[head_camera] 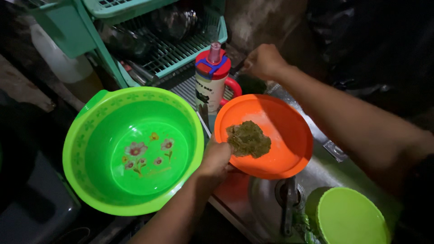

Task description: The person washes several plastic bowls and a plate at a kitchen sink using a sponge and dish soap. They scrub each item, rinse it under running water, and place the cleaned items into a red basin.

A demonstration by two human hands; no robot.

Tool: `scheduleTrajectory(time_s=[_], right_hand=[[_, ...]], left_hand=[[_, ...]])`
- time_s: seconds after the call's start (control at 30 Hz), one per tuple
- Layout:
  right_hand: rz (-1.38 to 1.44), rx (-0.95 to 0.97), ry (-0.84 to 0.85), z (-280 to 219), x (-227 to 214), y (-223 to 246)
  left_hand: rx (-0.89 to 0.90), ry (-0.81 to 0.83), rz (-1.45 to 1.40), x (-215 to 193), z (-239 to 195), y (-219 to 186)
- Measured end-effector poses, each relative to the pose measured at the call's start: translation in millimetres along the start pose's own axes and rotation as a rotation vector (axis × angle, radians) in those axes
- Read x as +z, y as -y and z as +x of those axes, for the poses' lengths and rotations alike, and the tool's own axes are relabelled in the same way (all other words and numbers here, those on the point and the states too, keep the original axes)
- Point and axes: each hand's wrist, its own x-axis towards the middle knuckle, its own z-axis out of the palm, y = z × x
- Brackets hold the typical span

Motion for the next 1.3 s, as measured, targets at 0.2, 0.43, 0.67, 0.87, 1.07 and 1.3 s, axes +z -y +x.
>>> scheduleTrajectory(time_s=[0.2,0.43,0.67,0.87,1.07,1.3], right_hand=[[0.134,0.158,0.134,-28.6,0.7,24.2],[1.171,1.017,-0.322,-54.9,25.3,-21.5],[1.530,1.330,0.016,-38.8,99.0,-95.7],[1.706,1.448,0.028,-14.2,146.9,-112.3],[2.078,1.611,0.160,-25.9,155.1,-81.8],[2.009,1.260,0.505,-18.8,126.4,-34.3]], left_hand=[[0.033,-0.009,0.030,-6.9,-11.1,0.1],[0.002,-0.076,-0.002,-10.4,-21.2,-0.4],[0.329,0.219,0.034,-9.3,-33.5,4.5],[1.417,0.154,0.991,-9.5,-45.2,9.7],[0.387,-0.076,0.305,-27.2,-23.9,62.3],[0.732,-0.087,0.689,-75.3,14.1,138.0]])
